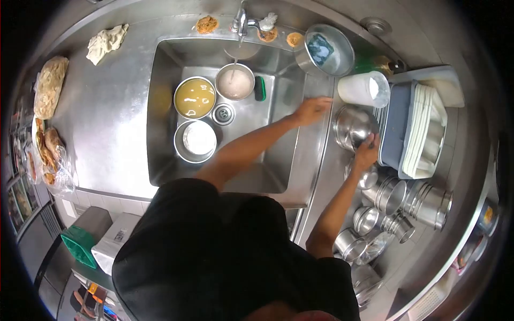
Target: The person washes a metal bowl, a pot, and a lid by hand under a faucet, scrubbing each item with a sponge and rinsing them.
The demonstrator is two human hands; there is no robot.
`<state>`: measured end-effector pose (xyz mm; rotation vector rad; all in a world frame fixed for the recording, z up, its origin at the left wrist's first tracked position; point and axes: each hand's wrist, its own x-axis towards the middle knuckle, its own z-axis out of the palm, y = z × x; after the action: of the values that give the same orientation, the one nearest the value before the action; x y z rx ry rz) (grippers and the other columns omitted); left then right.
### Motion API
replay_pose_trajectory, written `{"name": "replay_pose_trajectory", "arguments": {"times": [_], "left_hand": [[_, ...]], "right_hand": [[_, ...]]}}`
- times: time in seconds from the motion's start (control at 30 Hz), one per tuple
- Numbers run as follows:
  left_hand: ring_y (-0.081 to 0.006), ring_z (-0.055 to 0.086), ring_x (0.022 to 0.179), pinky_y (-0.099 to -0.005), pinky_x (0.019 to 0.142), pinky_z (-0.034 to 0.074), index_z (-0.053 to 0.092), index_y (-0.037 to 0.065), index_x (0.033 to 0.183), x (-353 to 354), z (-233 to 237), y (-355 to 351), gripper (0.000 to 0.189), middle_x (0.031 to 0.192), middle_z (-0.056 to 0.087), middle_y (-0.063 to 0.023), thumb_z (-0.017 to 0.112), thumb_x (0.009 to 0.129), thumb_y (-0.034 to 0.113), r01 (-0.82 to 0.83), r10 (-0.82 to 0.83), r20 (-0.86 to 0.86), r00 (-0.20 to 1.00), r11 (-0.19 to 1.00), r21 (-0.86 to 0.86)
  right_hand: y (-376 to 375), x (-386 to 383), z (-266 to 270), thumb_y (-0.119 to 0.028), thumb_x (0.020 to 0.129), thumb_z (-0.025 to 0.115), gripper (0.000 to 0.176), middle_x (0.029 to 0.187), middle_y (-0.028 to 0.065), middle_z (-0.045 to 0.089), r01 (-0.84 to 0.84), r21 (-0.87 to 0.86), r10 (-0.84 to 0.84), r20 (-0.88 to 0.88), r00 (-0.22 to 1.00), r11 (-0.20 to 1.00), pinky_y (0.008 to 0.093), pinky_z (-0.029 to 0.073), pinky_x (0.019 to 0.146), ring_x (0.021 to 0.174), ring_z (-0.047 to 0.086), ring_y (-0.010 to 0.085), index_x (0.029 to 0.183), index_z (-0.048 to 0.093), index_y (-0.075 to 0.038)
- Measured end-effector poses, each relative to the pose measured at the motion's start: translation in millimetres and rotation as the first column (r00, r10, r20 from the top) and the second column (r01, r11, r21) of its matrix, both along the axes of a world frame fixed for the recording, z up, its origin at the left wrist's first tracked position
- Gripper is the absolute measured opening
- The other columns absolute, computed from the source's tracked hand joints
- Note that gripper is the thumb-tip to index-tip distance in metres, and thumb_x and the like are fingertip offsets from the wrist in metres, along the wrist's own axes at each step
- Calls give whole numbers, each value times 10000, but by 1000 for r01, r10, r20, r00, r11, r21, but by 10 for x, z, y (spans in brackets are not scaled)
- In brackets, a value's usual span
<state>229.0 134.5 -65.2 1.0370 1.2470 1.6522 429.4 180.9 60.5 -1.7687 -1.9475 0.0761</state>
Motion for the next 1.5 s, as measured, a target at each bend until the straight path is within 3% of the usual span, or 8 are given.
{"name": "replay_pose_trajectory", "arguments": {"times": [0.13,0.33,0.5,0.67,0.97,1.13,1.27,1.5], "left_hand": [[-308,609,840,-387,756,477,609,52,1002,-798,-691,-733,201,930,635,-149,646,809,96,-640,638,-355,683,757,130],[-281,271,1363,-523,1119,165,426,124,1362,-1675,-1686,-1590,659,1424,373,-138,613,809,429,-418,-664,-610,432,451,-788],[-329,515,928,-469,763,398,511,59,912,-1601,-1304,-2047,301,970,505,-154,612,835,331,-663,99,-842,531,668,-339],[-336,561,982,-447,773,480,520,7,1045,-819,-1554,-2981,491,1146,512,-163,687,748,360,-824,-71,-869,491,288,-489],[-312,654,818,-389,768,504,623,-44,953,-1255,-1404,-3117,390,910,663,-200,595,860,334,163,-478,-98,873,475,-865],[-207,550,1070,-326,942,399,528,-16,1215,-1753,-697,-2567,477,1128,614,-125,583,911,348,-44,254,271,928,799,-599],[-220,503,1140,-364,1003,367,413,-34,1320,-2192,36,-1846,791,1228,543,-138,415,893,632,16,171,183,968,686,-728],[-222,558,758,-420,713,426,614,-81,846,-2390,740,-1287,929,755,589,-237,189,864,745,-531,414,-382,826,799,-283]], "right_hand": [[-132,21,-63,-323,928,534,448,1315,259,468,-111,75,102,115,988,991,376,343,1045,1237,451,370,1241,553,-3],[-237,253,55,-344,958,488,466,1169,195,609,-43,172,70,-156,985,984,354,446,943,1072,591,300,1186,572,53],[-684,-180,131,-366,971,437,467,1142,157,606,-329,-366,-317,-928,195,871,368,549,819,1029,610,289,1255,494,0],[-1558,-704,-535,-401,963,406,481,1202,206,554,-755,-589,-676,-683,275,288,531,447,954,1091,558,382,1271,453,-34],[-1852,-1035,-517,-255,988,397,431,1327,191,468,-783,-527,-829,-558,26,330,482,353,1062,1234,461,335,1343,364,-12],[-1370,-1620,-307,-249,988,424,454,1381,162,426,-788,-296,-169,-955,244,539,395,300,1083,1296,391,310,1363,379,2],[-1261,-2410,8,-327,946,491,552,1418,210,371,-939,-80,898,-273,344,335,396,267,1093,1326,339,347,1365,384,16],[-1209,-3374,-149,-763,800,346,1070,1439,307,247,-848,-78,851,-12,526,523,449,88,1136,1395,166,345,1389,225,122]]}}
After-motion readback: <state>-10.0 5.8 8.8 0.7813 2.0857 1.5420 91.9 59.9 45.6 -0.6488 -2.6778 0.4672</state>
